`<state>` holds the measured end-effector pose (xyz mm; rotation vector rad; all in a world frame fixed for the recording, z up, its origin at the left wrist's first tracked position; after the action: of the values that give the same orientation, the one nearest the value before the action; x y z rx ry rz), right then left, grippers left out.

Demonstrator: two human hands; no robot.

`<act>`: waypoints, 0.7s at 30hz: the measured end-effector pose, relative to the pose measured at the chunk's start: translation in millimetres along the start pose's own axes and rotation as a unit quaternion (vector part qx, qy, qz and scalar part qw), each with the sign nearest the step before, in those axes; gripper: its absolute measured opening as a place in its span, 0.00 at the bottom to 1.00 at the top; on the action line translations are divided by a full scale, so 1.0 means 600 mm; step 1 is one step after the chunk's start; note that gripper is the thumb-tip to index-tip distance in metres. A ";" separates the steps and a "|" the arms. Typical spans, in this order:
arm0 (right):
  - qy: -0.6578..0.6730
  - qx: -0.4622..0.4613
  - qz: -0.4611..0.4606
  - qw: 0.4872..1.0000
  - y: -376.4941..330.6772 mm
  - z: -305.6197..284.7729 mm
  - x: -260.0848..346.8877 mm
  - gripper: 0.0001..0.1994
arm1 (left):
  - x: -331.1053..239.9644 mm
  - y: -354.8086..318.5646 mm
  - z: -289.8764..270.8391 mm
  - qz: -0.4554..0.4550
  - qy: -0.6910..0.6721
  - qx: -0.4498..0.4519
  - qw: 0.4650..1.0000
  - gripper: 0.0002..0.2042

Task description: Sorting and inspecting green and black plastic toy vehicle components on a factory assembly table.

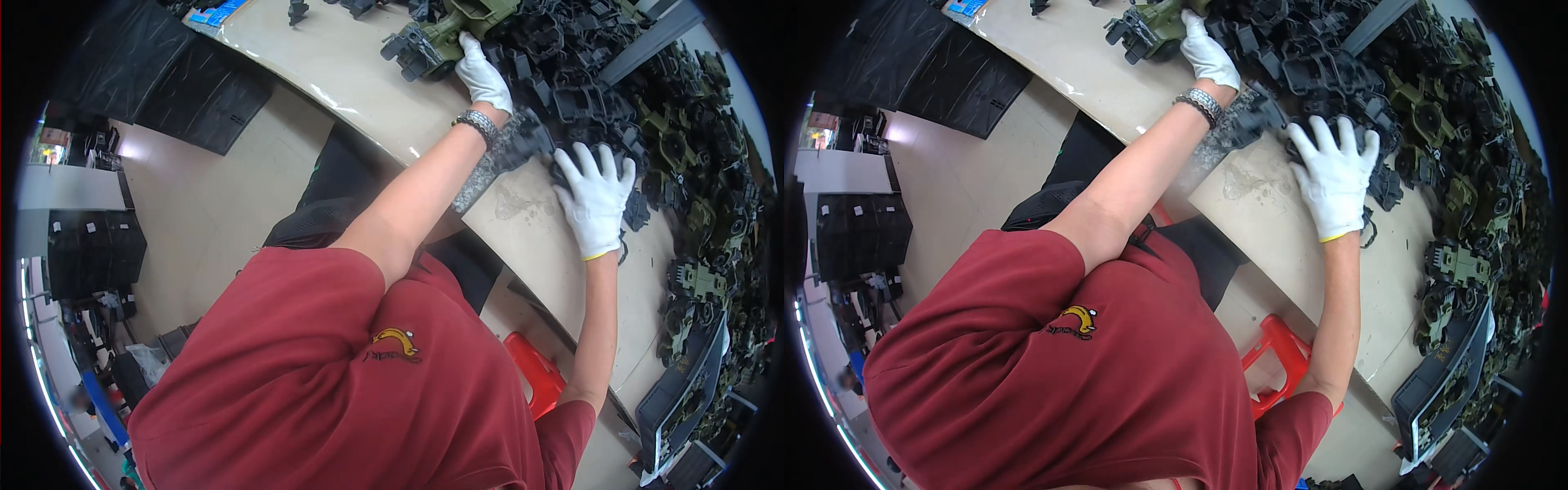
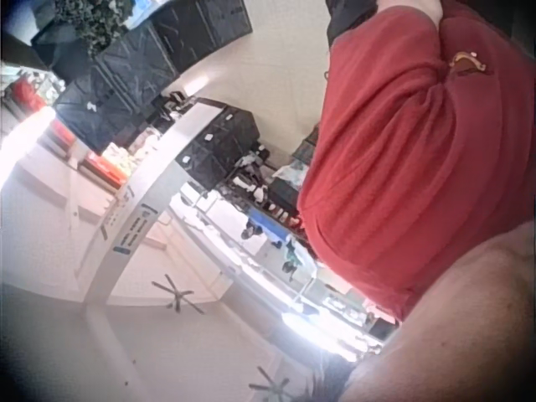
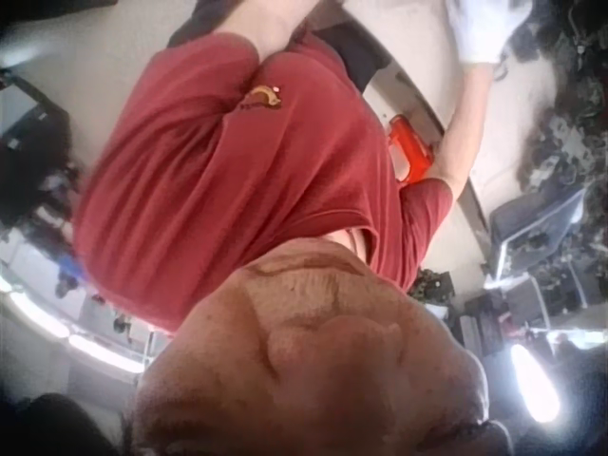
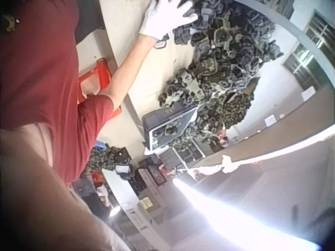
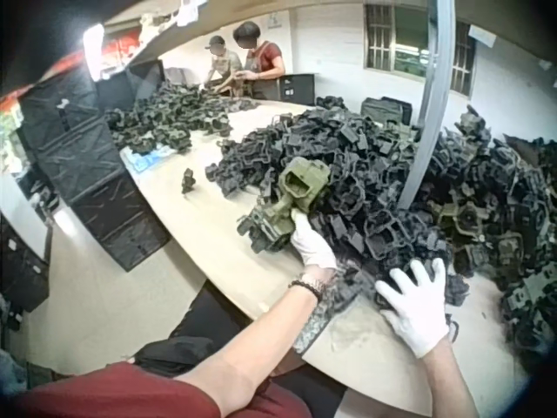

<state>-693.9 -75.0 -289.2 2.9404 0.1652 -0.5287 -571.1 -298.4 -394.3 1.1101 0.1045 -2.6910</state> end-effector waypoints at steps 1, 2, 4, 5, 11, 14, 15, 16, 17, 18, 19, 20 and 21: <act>-0.010 -0.001 0.011 1.000 -0.007 0.004 -0.014 0.28 | -0.009 -0.011 0.001 0.001 -0.003 0.002 1.000 0.35; -0.024 0.007 0.023 0.999 -0.008 0.008 -0.023 0.28 | -0.005 -0.012 0.001 -0.041 0.060 0.011 0.997 0.36; -0.044 0.011 0.066 0.997 -0.017 0.021 -0.045 0.26 | -0.026 -0.027 0.021 0.029 0.089 0.027 0.995 0.38; -0.057 0.021 0.086 0.994 -0.018 0.024 -0.051 0.25 | -0.028 -0.025 0.021 0.049 0.091 0.019 0.994 0.38; 0.013 -0.053 0.102 0.993 -0.031 -0.016 -0.048 0.22 | -0.016 -0.017 0.009 -0.074 0.129 -0.016 0.989 0.40; 0.165 -0.164 0.106 0.967 -0.046 -0.086 -0.014 0.18 | 0.003 -0.005 -0.004 -0.160 0.249 -0.005 0.955 0.40; 0.178 -0.149 0.099 0.968 -0.046 -0.090 0.015 0.20 | 0.004 0.000 -0.006 -0.157 0.249 -0.006 0.956 0.40; 0.175 -0.103 0.094 0.975 -0.043 -0.089 0.049 0.21 | 0.016 -0.001 -0.003 -0.179 0.246 0.005 0.953 0.40; 0.174 -0.057 0.086 0.979 -0.042 -0.082 0.075 0.23 | 0.021 -0.005 -0.002 -0.200 0.243 0.012 0.949 0.40; 0.175 -0.033 0.092 0.980 -0.047 -0.060 0.089 0.24 | 0.021 -0.009 0.001 -0.201 0.231 0.016 0.952 0.41; 0.175 -0.007 0.099 0.980 -0.052 -0.031 0.101 0.26 | 0.021 -0.015 0.004 -0.231 0.255 0.026 0.939 0.41; 0.179 0.009 0.099 0.979 -0.041 -0.020 0.114 0.27 | 0.057 0.019 -0.015 -0.249 0.189 0.035 0.949 0.41; 0.183 0.005 0.069 0.981 -0.028 -0.016 0.131 0.27 | 0.087 0.060 -0.035 -0.258 0.120 0.038 0.958 0.41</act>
<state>-619.5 -50.7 -310.3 2.9999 -0.0013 0.0347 -584.2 -339.8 -445.3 1.6240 0.3839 -3.0015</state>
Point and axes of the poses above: each hand's wrist, its own y-axis towards the middle knuckle, its own z-axis out of the palm, x = y × z, the point moved 10 cm from there along y, towards the middle knuckle, and after that the axes turned 10 degrees about x, right-handed, at the moved point
